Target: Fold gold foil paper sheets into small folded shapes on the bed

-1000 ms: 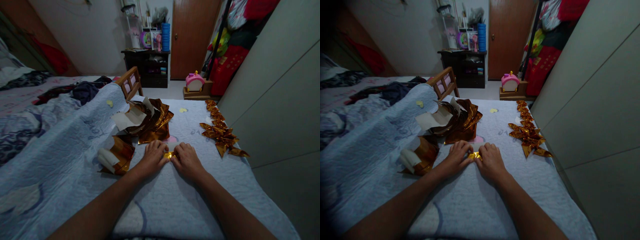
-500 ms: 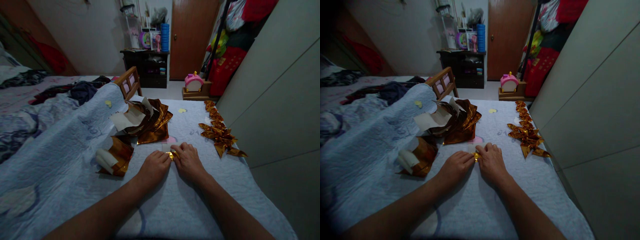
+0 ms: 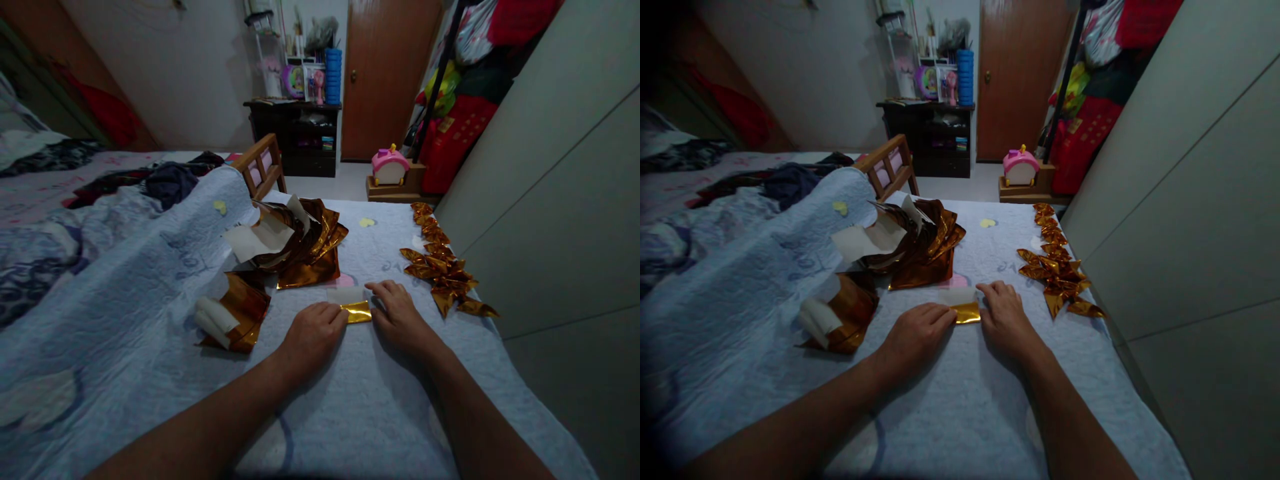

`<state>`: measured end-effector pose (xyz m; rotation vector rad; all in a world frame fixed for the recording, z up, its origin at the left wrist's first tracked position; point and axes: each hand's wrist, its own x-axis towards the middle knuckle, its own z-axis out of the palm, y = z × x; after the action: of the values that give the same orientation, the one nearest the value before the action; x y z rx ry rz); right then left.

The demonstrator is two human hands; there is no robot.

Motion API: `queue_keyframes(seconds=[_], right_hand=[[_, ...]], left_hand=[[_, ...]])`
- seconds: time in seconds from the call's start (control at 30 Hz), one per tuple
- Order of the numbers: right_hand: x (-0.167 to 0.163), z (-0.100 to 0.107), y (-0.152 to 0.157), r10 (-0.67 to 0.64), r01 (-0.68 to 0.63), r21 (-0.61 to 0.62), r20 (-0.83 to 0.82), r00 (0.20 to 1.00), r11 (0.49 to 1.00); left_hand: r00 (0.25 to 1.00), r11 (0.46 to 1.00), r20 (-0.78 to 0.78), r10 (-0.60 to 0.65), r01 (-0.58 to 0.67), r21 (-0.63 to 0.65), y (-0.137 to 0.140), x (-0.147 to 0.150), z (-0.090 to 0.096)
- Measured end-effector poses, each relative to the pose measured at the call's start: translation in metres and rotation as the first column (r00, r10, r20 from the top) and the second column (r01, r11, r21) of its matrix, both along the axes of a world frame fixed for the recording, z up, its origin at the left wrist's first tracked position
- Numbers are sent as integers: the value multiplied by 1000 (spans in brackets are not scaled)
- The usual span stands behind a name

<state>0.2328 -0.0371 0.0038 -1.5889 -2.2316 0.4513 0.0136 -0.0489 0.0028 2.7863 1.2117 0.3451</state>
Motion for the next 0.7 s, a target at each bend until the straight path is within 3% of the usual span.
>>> queue_keyframes(seconds=[0.2,0.53,0.7], right_hand=[[-7,7,-5,138,-142,-26,-107,985,990],[-11,-12,9,153,-122,156,-206,967,980],[-16,-7,7,167,-114,229,-226,960,967]], left_hand=[[999,1000,47,-7,5,30,3,1,-4],[965,995,244,98,-101,0,13,-3,-8],[945,977,305,117,-165,138,14,-1,-2]])
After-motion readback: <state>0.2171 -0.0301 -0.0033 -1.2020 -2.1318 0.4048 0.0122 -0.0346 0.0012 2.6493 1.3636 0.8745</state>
